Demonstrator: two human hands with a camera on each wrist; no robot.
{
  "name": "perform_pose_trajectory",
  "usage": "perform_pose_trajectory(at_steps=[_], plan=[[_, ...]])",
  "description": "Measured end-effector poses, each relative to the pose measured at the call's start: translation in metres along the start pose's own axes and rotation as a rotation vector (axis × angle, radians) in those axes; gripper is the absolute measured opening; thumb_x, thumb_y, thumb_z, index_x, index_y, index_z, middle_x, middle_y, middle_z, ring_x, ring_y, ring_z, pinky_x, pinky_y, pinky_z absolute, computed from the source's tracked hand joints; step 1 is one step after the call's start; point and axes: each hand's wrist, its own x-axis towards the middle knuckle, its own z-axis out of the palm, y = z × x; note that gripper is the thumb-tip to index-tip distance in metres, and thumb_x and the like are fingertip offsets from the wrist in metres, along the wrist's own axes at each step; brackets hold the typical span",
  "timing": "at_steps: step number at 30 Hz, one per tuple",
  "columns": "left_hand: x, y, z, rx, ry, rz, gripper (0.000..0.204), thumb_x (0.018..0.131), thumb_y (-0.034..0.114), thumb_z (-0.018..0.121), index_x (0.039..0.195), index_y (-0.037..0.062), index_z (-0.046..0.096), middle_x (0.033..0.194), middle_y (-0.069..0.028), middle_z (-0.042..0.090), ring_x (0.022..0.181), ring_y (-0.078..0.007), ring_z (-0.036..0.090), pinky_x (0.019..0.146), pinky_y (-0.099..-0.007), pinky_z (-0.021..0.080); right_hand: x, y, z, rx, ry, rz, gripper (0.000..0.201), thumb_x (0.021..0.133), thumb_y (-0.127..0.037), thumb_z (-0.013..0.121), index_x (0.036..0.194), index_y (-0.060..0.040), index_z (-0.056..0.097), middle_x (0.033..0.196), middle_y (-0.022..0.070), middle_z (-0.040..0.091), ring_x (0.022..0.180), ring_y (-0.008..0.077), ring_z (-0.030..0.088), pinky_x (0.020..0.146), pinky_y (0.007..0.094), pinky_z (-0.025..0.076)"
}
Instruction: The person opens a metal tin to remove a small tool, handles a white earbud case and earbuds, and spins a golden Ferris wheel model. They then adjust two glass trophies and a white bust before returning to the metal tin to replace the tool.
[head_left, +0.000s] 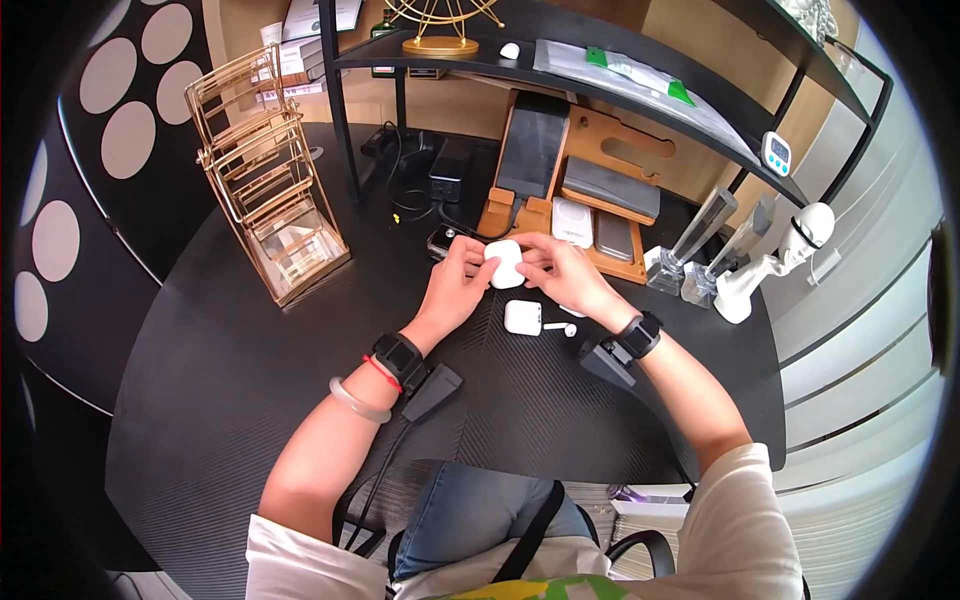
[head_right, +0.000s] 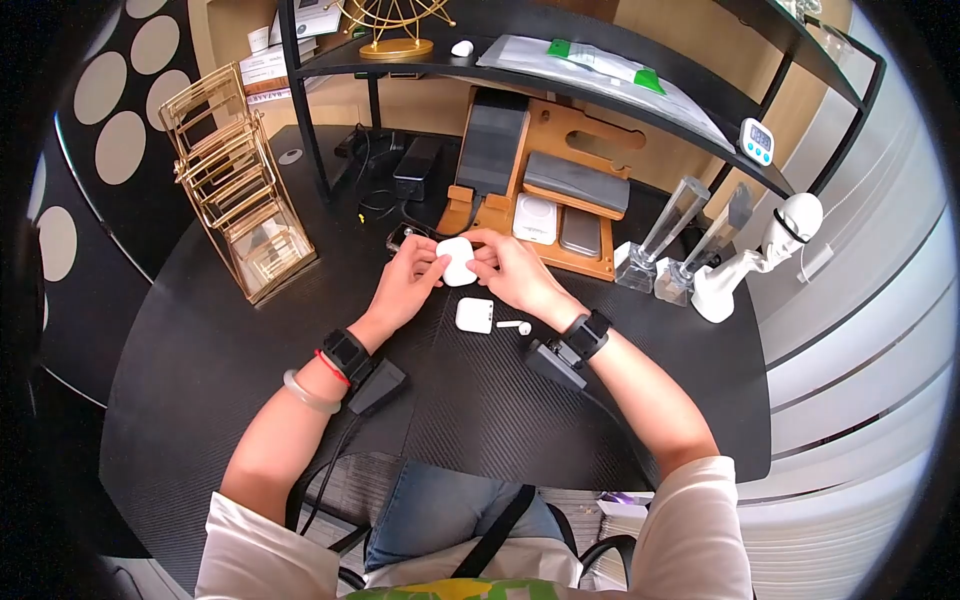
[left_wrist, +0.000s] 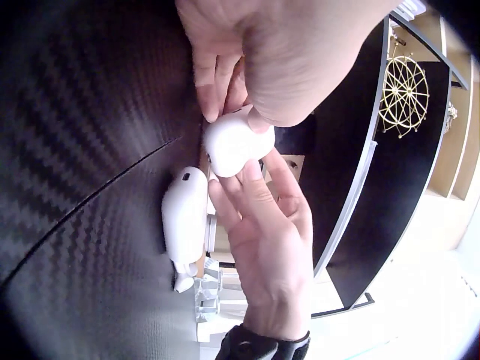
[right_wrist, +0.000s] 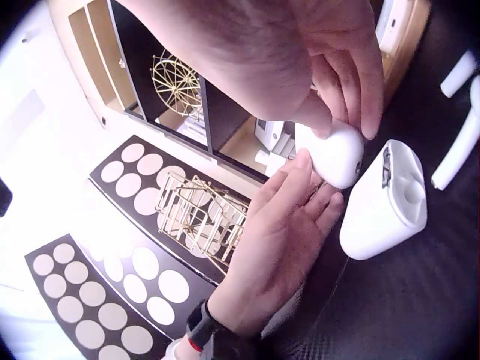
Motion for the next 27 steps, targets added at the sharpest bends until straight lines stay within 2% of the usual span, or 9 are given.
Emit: perform_pose_trajectory(at_steps=[2, 8, 10, 13, 16, 18, 19, 22, 27], plan=[[0.001, -0.004, -0.001, -0.025, -0.01, 0.006, 0.026, 0.097, 0.017, 0.063, 0.112, -0.0005, 0.05, 0.1, -0.0111, 0.066, 0.088, -0.0138, 0.064, 0.073, -0.0265, 0.054, 0.004, 0.008, -0.001, 0.253, -0.082, 0.038, 0.034, 0.092, -0.008, 0.065, 0.125, -0.0015, 0.058, 0.098, 0.0124, 0.073, 0.09, 0.0172, 0.071, 0.082, 0.0296, 0.055], [0.004, -0.008, 0.001, -0.119, -0.065, 0.061, 0.026, 0.098, 0.017, 0.061, 0.113, -0.0004, 0.049, 0.1, -0.0121, 0.066, 0.088, -0.0152, 0.065, 0.073, -0.028, 0.055, -0.002, -0.004, -0.011, 0.087, -0.056, 0.015, 0.041, 0.088, -0.013, 0.073, 0.124, 0.0003, 0.057, 0.099, 0.0122, 0.072, 0.093, 0.0135, 0.069, 0.079, 0.0263, 0.055], [0.002, -0.009, 0.002, -0.125, -0.069, 0.075, 0.028, 0.097, 0.018, 0.061, 0.112, -0.0018, 0.048, 0.101, -0.0144, 0.066, 0.086, -0.017, 0.066, 0.072, -0.0296, 0.056, 0.002, 0.011, -0.014, 0.156, -0.09, 0.044, 0.043, 0.088, -0.012, 0.073, 0.125, 0.0017, 0.057, 0.102, 0.0128, 0.072, 0.096, 0.0135, 0.068, 0.082, 0.0268, 0.055], [0.002, -0.006, 0.001, -0.152, -0.082, 0.07, 0.026, 0.098, 0.016, 0.059, 0.115, -0.0021, 0.05, 0.102, -0.0146, 0.066, 0.091, -0.0178, 0.066, 0.073, -0.0304, 0.057, 0.002, 0.016, -0.019, 0.539, -0.201, 0.149, 0.04, 0.091, -0.008, 0.068, 0.128, 0.0004, 0.055, 0.11, 0.0098, 0.069, 0.099, 0.0142, 0.066, 0.09, 0.029, 0.053], [0.001, 0.002, 0.0, -0.183, -0.08, -0.026, 0.027, 0.099, 0.014, 0.058, 0.121, 0.0005, 0.052, 0.111, -0.0107, 0.064, 0.097, -0.0159, 0.064, 0.076, -0.0285, 0.057, 0.0, 0.028, -0.017, 0.564, -0.194, 0.15, 0.04, 0.093, -0.008, 0.066, 0.129, 0.0019, 0.053, 0.112, 0.0109, 0.069, 0.101, 0.0147, 0.066, 0.091, 0.0291, 0.053], [-0.001, 0.002, 0.001, 0.038, -0.051, 0.112, 0.031, 0.097, 0.014, 0.059, 0.122, -0.0022, 0.051, 0.113, -0.0161, 0.063, 0.096, -0.021, 0.067, 0.077, -0.0306, 0.058, 0.001, 0.032, -0.013, 0.527, -0.196, 0.149, 0.042, 0.093, -0.008, 0.064, 0.131, 0.0061, 0.051, 0.113, 0.0134, 0.067, 0.104, 0.0173, 0.065, 0.091, 0.0297, 0.054], [-0.002, 0.001, 0.002, 0.11, -0.022, 0.145, 0.036, 0.094, 0.014, 0.063, 0.124, -0.0011, 0.052, 0.121, -0.0158, 0.057, 0.097, -0.0225, 0.066, 0.076, -0.0305, 0.058, 0.002, 0.031, -0.011, 0.498, -0.174, 0.176, 0.041, 0.094, -0.008, 0.063, 0.13, 0.0066, 0.051, 0.112, 0.0133, 0.067, 0.102, 0.0176, 0.066, 0.09, 0.0292, 0.055], [-0.006, 0.004, 0.003, 0.237, 0.011, 0.255, 0.039, 0.091, 0.014, 0.067, 0.126, 0.0021, 0.054, 0.121, -0.0137, 0.053, 0.095, -0.022, 0.065, 0.074, -0.0303, 0.058, 0.003, 0.028, -0.006, 0.379, -0.115, 0.194, 0.039, 0.094, -0.007, 0.061, 0.128, 0.0088, 0.052, 0.104, 0.012, 0.068, 0.094, 0.0174, 0.068, 0.084, 0.0282, 0.056], [-0.01, 0.014, 0.001, 0.329, -0.004, 0.248, 0.038, 0.088, 0.015, 0.071, 0.124, 0.0063, 0.059, 0.117, -0.0087, 0.051, 0.09, -0.0177, 0.059, 0.072, -0.0274, 0.056, 0.002, 0.026, -0.001, 0.018, -0.023, 0.05, 0.038, 0.09, -0.008, 0.062, 0.123, 0.0101, 0.057, 0.09, 0.0143, 0.071, 0.086, 0.0222, 0.071, 0.075, 0.0327, 0.055]])
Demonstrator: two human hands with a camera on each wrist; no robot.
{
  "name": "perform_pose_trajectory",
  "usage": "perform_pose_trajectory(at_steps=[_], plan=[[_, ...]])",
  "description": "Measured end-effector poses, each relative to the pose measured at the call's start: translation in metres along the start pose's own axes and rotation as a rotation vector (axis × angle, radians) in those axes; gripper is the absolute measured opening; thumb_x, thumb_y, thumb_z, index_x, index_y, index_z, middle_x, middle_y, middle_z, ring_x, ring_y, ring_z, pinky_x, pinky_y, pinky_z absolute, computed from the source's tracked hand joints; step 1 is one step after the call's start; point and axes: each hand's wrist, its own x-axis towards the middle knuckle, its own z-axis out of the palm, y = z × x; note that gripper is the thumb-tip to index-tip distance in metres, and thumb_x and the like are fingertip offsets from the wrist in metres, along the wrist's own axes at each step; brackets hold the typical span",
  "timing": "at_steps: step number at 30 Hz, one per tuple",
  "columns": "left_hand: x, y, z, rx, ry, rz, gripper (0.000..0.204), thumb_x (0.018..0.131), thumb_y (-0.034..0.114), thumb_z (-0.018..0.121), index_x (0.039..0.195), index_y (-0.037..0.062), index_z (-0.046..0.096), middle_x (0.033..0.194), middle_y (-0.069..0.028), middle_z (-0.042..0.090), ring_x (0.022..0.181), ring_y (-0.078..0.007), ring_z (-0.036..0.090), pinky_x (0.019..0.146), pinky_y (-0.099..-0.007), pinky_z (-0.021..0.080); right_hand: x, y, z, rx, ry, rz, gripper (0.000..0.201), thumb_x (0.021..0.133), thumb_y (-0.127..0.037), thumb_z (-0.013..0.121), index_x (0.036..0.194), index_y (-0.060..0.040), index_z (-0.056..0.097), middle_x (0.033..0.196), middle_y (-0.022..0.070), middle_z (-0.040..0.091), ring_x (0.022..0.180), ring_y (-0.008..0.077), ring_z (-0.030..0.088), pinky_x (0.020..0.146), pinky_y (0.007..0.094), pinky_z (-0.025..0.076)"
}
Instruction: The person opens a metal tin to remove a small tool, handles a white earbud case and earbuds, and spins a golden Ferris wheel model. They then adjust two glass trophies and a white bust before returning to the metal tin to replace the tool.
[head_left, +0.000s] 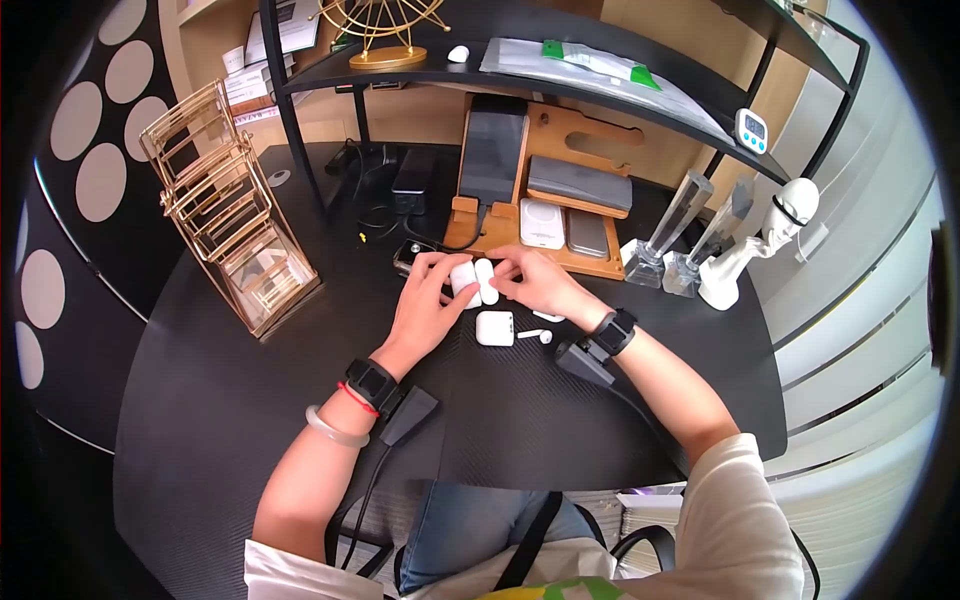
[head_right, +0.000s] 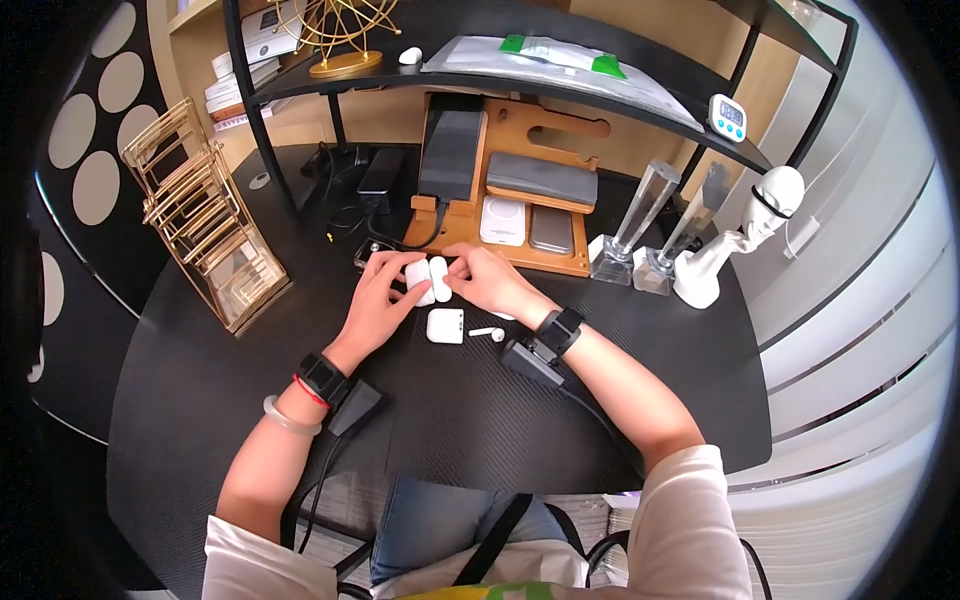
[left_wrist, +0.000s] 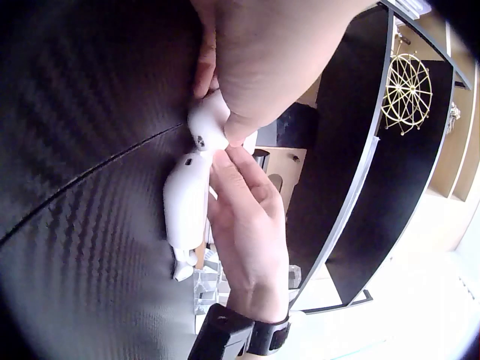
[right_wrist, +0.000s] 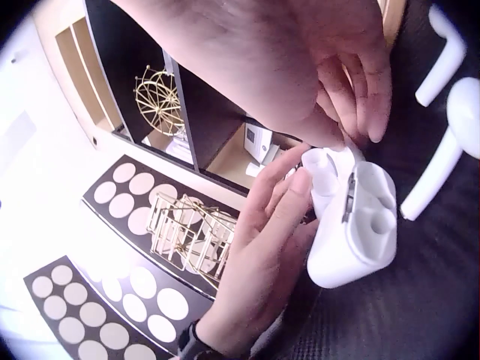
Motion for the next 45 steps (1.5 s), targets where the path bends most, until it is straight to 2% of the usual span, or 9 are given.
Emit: perform_pose_trajectory(at_steps=[3, 8, 11, 16, 32, 35, 37, 40, 45], plan=[[0.001, -0.01, 0.006, 0.07, 0.029, 0.006, 0.035, 0.089, 0.017, 0.071, 0.12, 0.0058, 0.061, 0.113, -0.0086, 0.051, 0.086, -0.0168, 0.058, 0.07, -0.0267, 0.055, -0.005, -0.017, -0.013, -0.364, 0.148, -0.134, 0.027, 0.088, -0.016, 0.062, 0.097, 0.0093, 0.065, 0.078, 0.0241, 0.068, 0.081, 0.0323, 0.071, 0.08, 0.0408, 0.054], [-0.002, -0.003, 0.005, 0.14, 0.095, -0.081, 0.025, 0.09, 0.016, 0.067, 0.108, 0.0025, 0.058, 0.103, -0.0124, 0.047, 0.08, -0.0255, 0.057, 0.072, -0.0375, 0.05, -0.007, 0.008, -0.05, -1.173, 0.416, 0.169, 0.044, 0.09, -0.042, 0.063, 0.106, -0.0016, 0.065, 0.101, 0.017, 0.067, 0.098, 0.0335, 0.065, 0.08, 0.0432, 0.055], [0.003, -0.007, 0.007, 0.152, 0.253, 0.043, 0.014, 0.093, 0.012, 0.061, 0.104, 0.0035, 0.058, 0.089, -0.0063, 0.04, 0.065, -0.0141, 0.041, 0.06, -0.0295, 0.04, -0.008, 0.017, -0.05, -1.215, 0.389, 0.371, 0.052, 0.091, -0.051, 0.058, 0.108, -0.0018, 0.065, 0.104, 0.015, 0.064, 0.1, 0.0324, 0.064, 0.08, 0.0443, 0.054], [0.0, 0.002, 0.003, 0.095, 0.213, 0.011, 0.008, 0.093, 0.01, 0.059, 0.096, 0.004, 0.055, 0.09, -0.0093, 0.041, 0.076, -0.0215, 0.046, 0.069, -0.0355, 0.043, 0.006, 0.038, -0.055, -1.278, 0.413, 0.465, 0.068, 0.086, -0.066, 0.055, 0.107, -0.003, 0.069, 0.103, 0.016, 0.066, 0.098, 0.0298, 0.066, 0.077, 0.0407, 0.054], [-0.008, 0.026, 0.011, -0.172, 0.178, -0.096, 0.007, 0.096, 0.008, 0.057, 0.091, 0.0031, 0.057, 0.073, -0.0005, 0.044, 0.063, -0.0093, 0.04, 0.059, -0.0262, 0.036, -0.031, -0.003, -0.083, -0.857, 0.247, 0.522, 0.07, 0.084, -0.061, 0.058, 0.097, 0.0074, 0.07, 0.097, 0.025, 0.07, 0.094, 0.0367, 0.07, 0.083, 0.042, 0.055], [-0.02, 0.048, 0.022, -0.336, -0.038, -0.101, 0.017, 0.099, 0.017, 0.055, 0.107, 0.0019, 0.057, 0.087, -0.0012, 0.057, 0.069, -0.0085, 0.051, 0.063, -0.0222, 0.042, -0.073, -0.039, -0.098, -0.534, 0.023, 0.507, 0.067, 0.094, -0.048, 0.044, 0.122, 0.0116, 0.054, 0.105, 0.0316, 0.066, 0.102, 0.0427, 0.064, 0.09, 0.0462, 0.049], [-0.032, 0.079, 0.028, -0.502, -0.222, -0.271, 0.036, 0.101, 0.023, 0.055, 0.126, -0.0007, 0.048, 0.102, -0.007, 0.059, 0.08, -0.0122, 0.06, 0.07, -0.0257, 0.049, -0.104, -0.027, -0.085, -0.285, 0.108, 0.183, 0.067, 0.098, -0.048, 0.041, 0.134, 0.008, 0.044, 0.099, 0.0295, 0.067, 0.098, 0.0439, 0.066, 0.087, 0.045, 0.051], [-0.047, 0.09, 0.046, -0.651, -0.357, -0.283, 0.055, 0.102, 0.029, 0.053, 0.139, -0.0059, 0.032, 0.13, -0.0181, 0.052, 0.105, -0.0214, 0.063, 0.088, -0.0323, 0.051, -0.137, -0.041, -0.059, -0.074, -0.016, 0.042, 0.067, 0.094, -0.025, 0.055, 0.151, -0.0035, 0.027, 0.106, 0.0211, 0.059, 0.094, 0.032, 0.063, 0.082, 0.0415, 0.05], [-0.053, 0.086, 0.052, -0.682, -0.47, -0.275, 0.055, 0.1, 0.03, 0.056, 0.136, -0.0066, 0.037, 0.127, -0.0176, 0.054, 0.11, -0.0224, 0.06, 0.096, -0.0355, 0.048, -0.151, -0.024, -0.036, 0.09, -0.155, -0.099, 0.087, 0.086, -0.01, 0.061, 0.157, -0.0082, 0.011, 0.102, 0.0092, 0.052, 0.08, 0.0179, 0.053, 0.071, 0.0302, 0.049]])
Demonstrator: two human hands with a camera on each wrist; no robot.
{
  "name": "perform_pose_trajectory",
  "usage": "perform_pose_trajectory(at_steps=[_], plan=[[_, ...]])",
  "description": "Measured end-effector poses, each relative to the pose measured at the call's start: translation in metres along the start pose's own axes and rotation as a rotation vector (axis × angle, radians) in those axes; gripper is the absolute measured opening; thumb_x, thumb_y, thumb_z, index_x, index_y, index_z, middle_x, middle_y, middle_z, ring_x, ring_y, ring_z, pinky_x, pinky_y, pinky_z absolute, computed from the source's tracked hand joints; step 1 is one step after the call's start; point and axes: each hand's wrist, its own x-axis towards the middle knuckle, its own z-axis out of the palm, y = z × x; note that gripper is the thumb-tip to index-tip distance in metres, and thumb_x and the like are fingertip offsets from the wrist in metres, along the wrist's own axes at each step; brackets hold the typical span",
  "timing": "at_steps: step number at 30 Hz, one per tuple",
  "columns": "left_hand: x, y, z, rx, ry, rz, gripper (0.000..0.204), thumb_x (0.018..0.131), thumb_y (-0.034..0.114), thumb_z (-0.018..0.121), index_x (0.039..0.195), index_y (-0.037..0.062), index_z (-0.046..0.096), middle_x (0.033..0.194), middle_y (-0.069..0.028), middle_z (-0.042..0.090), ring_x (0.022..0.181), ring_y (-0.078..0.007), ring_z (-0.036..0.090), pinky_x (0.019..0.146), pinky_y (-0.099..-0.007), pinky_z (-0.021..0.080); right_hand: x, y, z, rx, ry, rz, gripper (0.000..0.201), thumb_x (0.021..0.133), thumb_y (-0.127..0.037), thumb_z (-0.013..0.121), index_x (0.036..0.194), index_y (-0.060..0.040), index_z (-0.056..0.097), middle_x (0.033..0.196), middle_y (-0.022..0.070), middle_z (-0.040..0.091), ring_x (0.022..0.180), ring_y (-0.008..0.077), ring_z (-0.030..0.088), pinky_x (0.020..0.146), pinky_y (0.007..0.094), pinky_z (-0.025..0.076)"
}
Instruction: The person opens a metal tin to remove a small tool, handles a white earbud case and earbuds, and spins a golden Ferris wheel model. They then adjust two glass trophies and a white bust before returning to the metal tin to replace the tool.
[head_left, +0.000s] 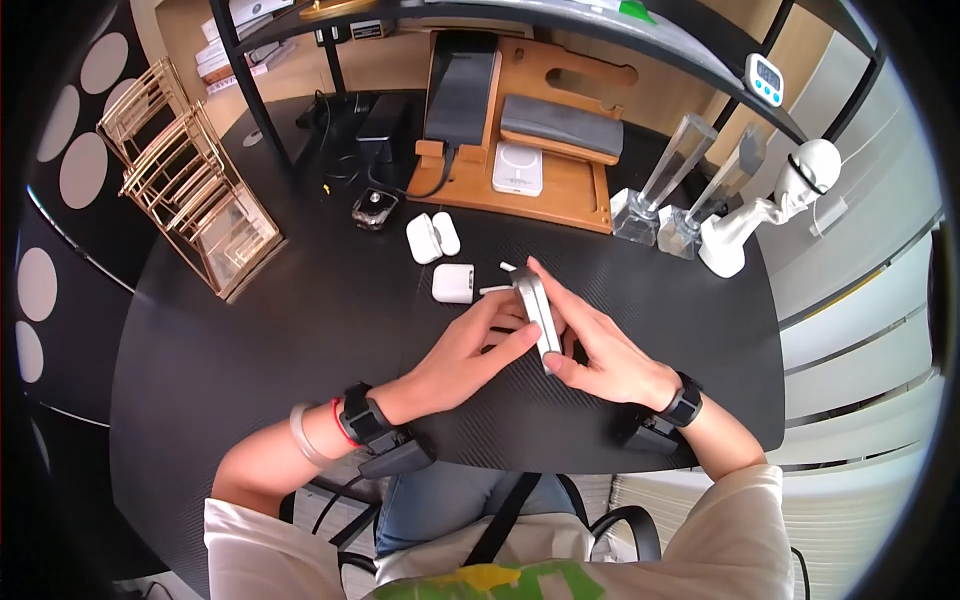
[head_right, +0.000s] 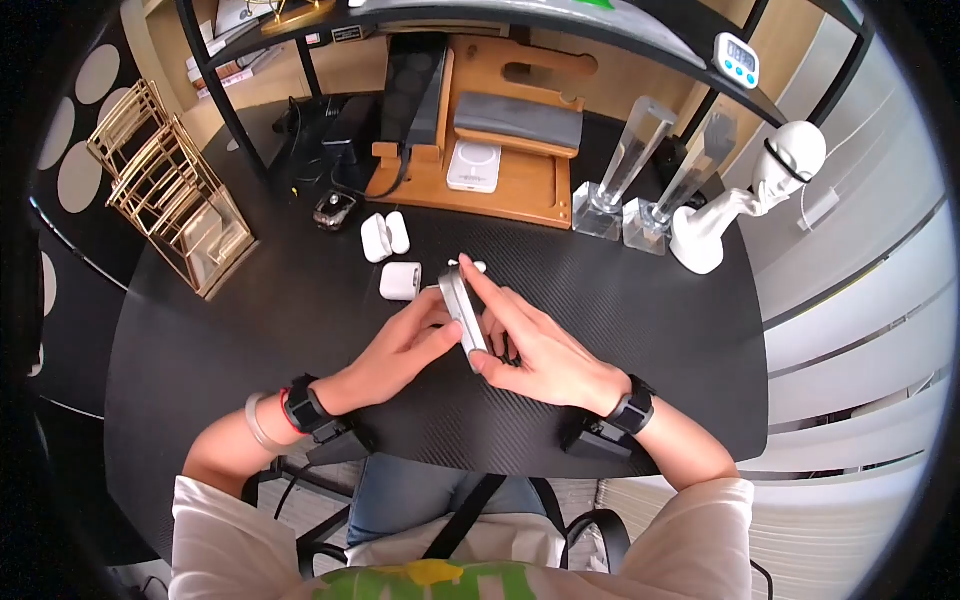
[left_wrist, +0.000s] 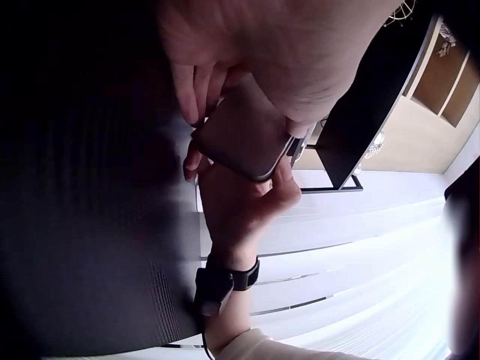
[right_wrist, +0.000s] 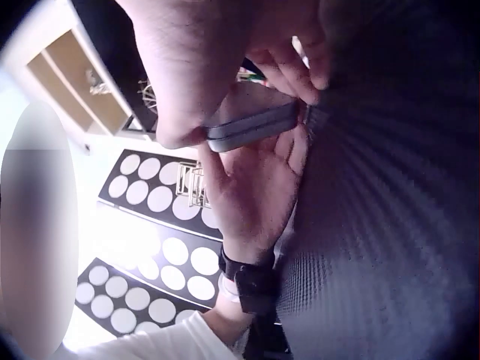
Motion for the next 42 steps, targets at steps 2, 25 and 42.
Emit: perform_pose_trajectory(at_steps=[2, 25, 42], plan=[[0.001, -0.001, -0.001, -0.024, -0.02, -0.011, 0.056, 0.099, 0.032, 0.058, 0.135, -0.0071, 0.038, 0.126, -0.0176, 0.055, 0.11, -0.0223, 0.06, 0.096, -0.0357, 0.048, 0.001, 0.003, 0.003, 0.048, 0.007, 0.033, 0.092, 0.084, -0.01, 0.064, 0.158, -0.0091, 0.01, 0.097, 0.0069, 0.053, 0.079, 0.0161, 0.053, 0.069, 0.0287, 0.048], [0.003, 0.002, -0.012, -0.174, -0.029, -0.072, 0.052, 0.096, 0.024, 0.065, 0.133, -0.0045, 0.043, 0.12, -0.0117, 0.059, 0.111, -0.019, 0.059, 0.096, -0.0329, 0.047, -0.011, 0.037, -0.019, 0.325, 0.191, -0.002, 0.096, 0.077, -0.01, 0.077, 0.147, -0.0134, 0.011, 0.123, 0.0117, 0.05, 0.103, 0.0192, 0.059, 0.088, 0.0365, 0.053], [0.001, 0.0, -0.01, 0.963, 0.134, 0.359, 0.072, 0.076, 0.027, 0.081, 0.137, 0.0058, 0.051, 0.113, -0.0128, 0.05, 0.099, -0.0285, 0.051, 0.088, -0.038, 0.044, -0.006, 0.067, -0.033, -0.307, 0.538, 0.267, 0.068, 0.081, -0.027, 0.079, 0.129, 0.0008, 0.039, 0.112, 0.0215, 0.059, 0.096, 0.0306, 0.061, 0.086, 0.0387, 0.051]])
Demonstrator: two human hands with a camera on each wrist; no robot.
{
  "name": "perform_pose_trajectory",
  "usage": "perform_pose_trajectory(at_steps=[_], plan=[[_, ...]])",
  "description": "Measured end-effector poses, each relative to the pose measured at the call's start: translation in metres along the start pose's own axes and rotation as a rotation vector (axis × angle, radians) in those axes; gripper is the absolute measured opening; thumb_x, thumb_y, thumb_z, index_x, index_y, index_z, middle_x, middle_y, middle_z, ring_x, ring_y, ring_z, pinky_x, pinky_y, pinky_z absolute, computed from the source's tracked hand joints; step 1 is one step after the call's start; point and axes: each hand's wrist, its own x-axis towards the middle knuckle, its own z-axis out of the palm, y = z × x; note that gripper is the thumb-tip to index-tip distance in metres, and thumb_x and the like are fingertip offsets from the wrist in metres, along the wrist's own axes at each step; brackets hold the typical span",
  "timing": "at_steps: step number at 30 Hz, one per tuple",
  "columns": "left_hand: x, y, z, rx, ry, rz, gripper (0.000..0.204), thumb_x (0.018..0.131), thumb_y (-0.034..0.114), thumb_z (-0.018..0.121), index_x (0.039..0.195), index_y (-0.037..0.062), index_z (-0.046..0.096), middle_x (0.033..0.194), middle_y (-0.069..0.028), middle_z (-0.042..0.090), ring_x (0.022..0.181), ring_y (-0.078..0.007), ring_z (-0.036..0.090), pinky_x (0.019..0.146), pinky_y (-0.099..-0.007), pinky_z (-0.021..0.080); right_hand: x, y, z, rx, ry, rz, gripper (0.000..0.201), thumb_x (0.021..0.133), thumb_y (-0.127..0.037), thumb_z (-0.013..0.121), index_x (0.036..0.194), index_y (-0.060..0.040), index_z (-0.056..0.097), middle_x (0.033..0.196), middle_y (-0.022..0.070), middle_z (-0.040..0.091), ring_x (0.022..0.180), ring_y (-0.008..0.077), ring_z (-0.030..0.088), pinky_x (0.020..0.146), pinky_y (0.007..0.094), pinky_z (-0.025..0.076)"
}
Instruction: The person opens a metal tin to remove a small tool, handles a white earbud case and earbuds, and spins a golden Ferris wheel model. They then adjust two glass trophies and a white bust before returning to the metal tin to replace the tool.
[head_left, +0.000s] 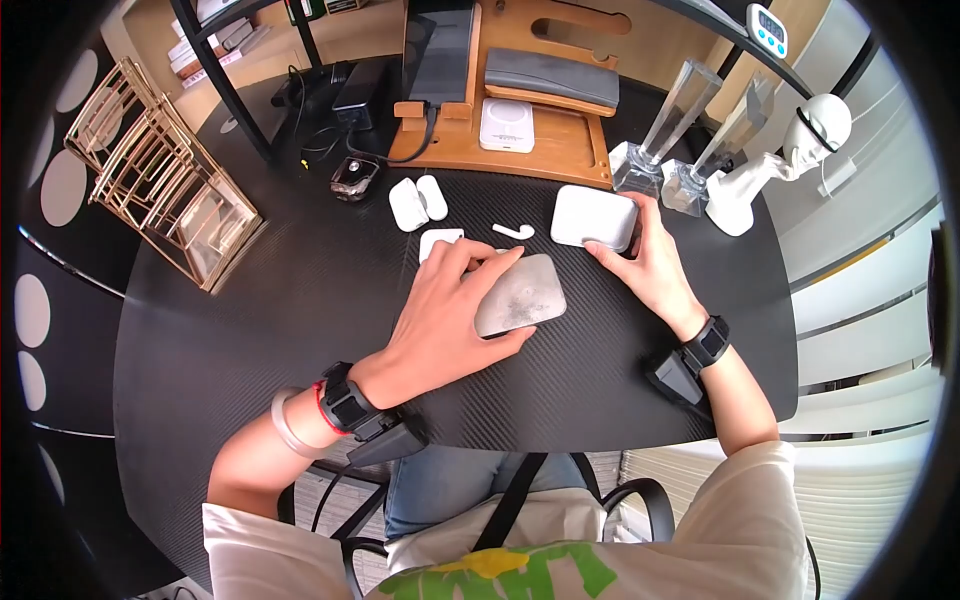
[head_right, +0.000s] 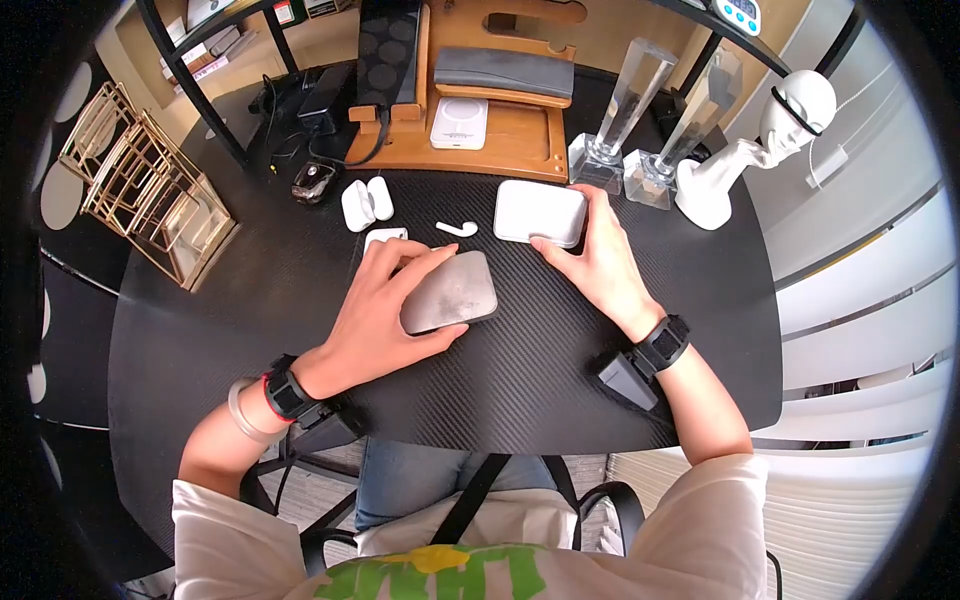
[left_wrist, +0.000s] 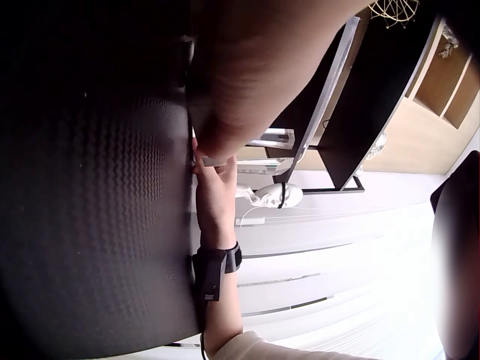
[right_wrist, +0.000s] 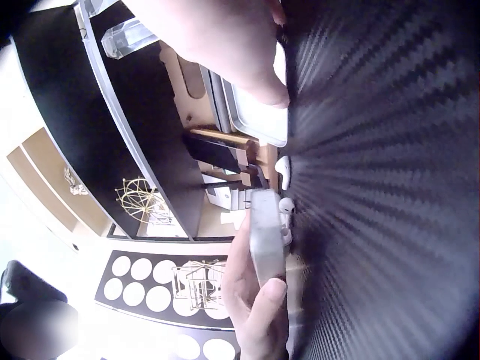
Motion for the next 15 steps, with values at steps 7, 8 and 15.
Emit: perform_pose_trajectory(at_steps=[7, 8, 15], plan=[[0.003, 0.009, -0.008, -0.54, -0.022, -0.297, 0.047, 0.095, 0.032, 0.063, 0.128, -0.0001, 0.056, 0.104, -0.0133, 0.059, 0.093, -0.0256, 0.057, 0.088, -0.0364, 0.044, -0.003, 0.001, -0.001, -0.292, 0.048, -0.051, 0.078, 0.082, -0.04, 0.076, 0.135, 0.0059, 0.042, 0.119, 0.0221, 0.049, 0.116, 0.034, 0.048, 0.101, 0.0426, 0.041], [0.002, 0.007, -0.005, -0.54, -0.023, -0.296, 0.047, 0.095, 0.032, 0.063, 0.128, -0.0001, 0.056, 0.104, -0.0133, 0.059, 0.093, -0.0256, 0.057, 0.088, -0.0364, 0.044, -0.003, 0.001, -0.001, -0.319, 0.043, -0.037, 0.081, 0.083, -0.042, 0.075, 0.137, 0.0072, 0.04, 0.122, 0.0225, 0.047, 0.117, 0.0348, 0.048, 0.102, 0.0423, 0.042], [-0.002, -0.009, 0.005, -0.997, -0.055, -0.519, 0.057, 0.106, 0.048, 0.029, 0.124, -0.0005, 0.053, 0.112, -0.0101, 0.059, 0.099, -0.015, 0.052, 0.092, -0.0305, 0.041, -0.006, 0.003, -0.001, -0.369, 0.039, 0.014, 0.091, 0.084, -0.046, 0.073, 0.143, 0.0104, 0.033, 0.13, 0.0243, 0.041, 0.123, 0.0376, 0.046, 0.102, 0.0413, 0.045]])
